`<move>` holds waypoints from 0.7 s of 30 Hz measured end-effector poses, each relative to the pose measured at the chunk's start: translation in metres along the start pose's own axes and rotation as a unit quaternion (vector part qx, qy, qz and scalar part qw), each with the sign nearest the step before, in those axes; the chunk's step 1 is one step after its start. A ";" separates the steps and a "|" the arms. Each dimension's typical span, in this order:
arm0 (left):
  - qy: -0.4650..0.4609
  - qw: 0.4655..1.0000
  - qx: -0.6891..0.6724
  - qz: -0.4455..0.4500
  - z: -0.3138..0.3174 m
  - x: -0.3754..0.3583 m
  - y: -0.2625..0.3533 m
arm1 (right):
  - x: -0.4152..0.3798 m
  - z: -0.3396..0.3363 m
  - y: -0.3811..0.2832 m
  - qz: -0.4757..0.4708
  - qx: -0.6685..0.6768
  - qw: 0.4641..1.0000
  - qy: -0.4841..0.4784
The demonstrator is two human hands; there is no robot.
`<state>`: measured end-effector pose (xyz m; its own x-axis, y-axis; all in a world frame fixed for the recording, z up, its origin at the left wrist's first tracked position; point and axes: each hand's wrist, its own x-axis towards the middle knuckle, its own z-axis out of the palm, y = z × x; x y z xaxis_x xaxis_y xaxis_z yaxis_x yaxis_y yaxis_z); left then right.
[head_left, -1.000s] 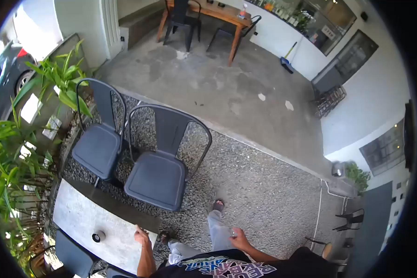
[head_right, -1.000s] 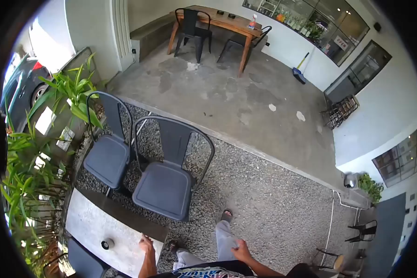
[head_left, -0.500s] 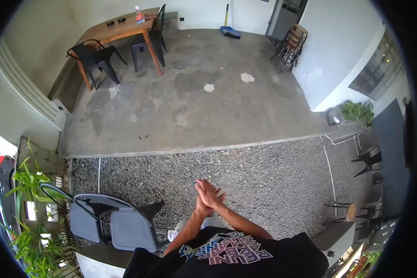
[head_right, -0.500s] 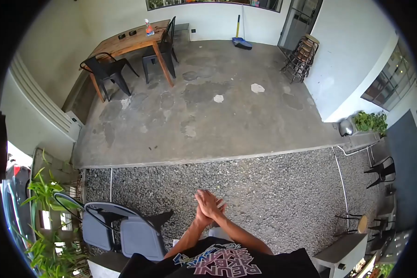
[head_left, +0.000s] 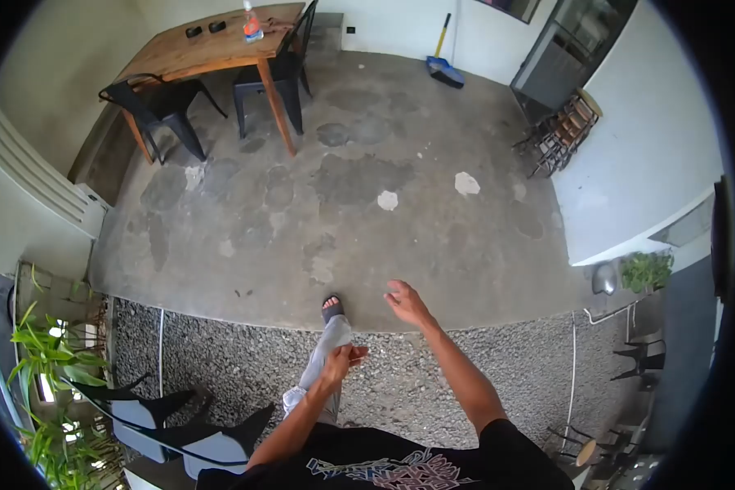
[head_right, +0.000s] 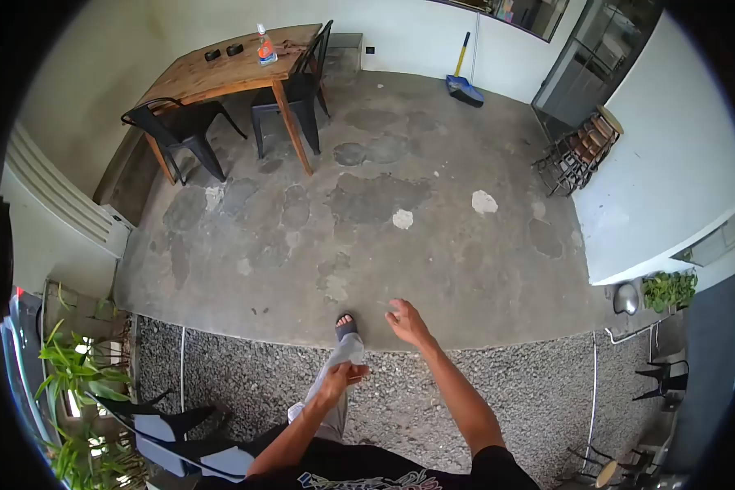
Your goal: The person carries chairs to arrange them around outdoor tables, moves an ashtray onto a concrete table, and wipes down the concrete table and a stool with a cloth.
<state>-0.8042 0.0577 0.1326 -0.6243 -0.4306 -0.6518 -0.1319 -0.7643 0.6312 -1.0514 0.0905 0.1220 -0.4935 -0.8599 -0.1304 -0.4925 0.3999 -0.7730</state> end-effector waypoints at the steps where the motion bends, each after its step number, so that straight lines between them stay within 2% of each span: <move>1: -0.007 1.000 -0.013 0.012 0.001 0.030 0.029 | 0.038 -0.022 -0.009 0.025 -0.003 1.000 -0.010; 3: 0.096 0.992 0.057 0.060 0.003 0.075 0.072 | 0.106 -0.066 -0.024 0.047 -0.033 0.998 -0.029; 6: 0.079 0.994 0.038 0.061 0.007 0.114 0.169 | 0.169 -0.102 -0.017 0.091 -0.030 0.995 0.007; 7: 0.081 0.994 0.039 0.057 0.003 0.123 0.190 | 0.179 -0.105 0.013 0.068 -0.119 0.990 -0.011; 8: 0.074 0.995 0.034 0.061 0.000 0.138 0.210 | 0.182 -0.105 0.036 0.039 -0.208 0.977 -0.026; 10: 0.083 0.995 0.030 0.053 0.009 0.150 0.267 | 0.164 -0.105 0.019 0.223 -0.089 0.971 0.011; 11: 0.082 0.994 0.033 0.059 0.013 0.157 0.293 | 0.152 -0.100 0.034 0.245 -0.101 0.963 -0.042; 12: 0.091 0.994 0.045 0.048 0.015 0.163 0.315 | 0.146 -0.097 0.046 0.201 -0.190 0.947 -0.163; 14: 0.107 0.989 0.088 0.053 0.012 0.186 0.350 | 0.105 -0.073 0.066 0.272 -0.086 0.955 -0.084; 16: 0.102 0.984 0.126 0.070 0.016 0.206 0.393 | 0.077 -0.045 0.131 0.217 -0.140 0.933 -0.252; 18: 0.095 0.976 0.166 0.107 0.016 0.239 0.431 | 0.106 -0.064 0.086 0.006 -0.287 0.873 -0.395; 19: 0.101 0.974 0.167 0.113 0.012 0.262 0.451 | 0.120 -0.074 0.063 -0.110 -0.337 0.830 -0.430; 21: 0.118 0.930 0.289 0.193 0.009 0.299 0.476 | 0.196 -0.085 0.064 -0.094 -0.332 0.842 -0.415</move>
<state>-1.0608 -0.4302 0.2417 -0.5328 -0.7650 -0.3617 -0.3688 -0.1748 0.9129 -1.2409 -0.0252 0.0998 0.1729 -0.7436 -0.6459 -0.9345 0.0833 -0.3461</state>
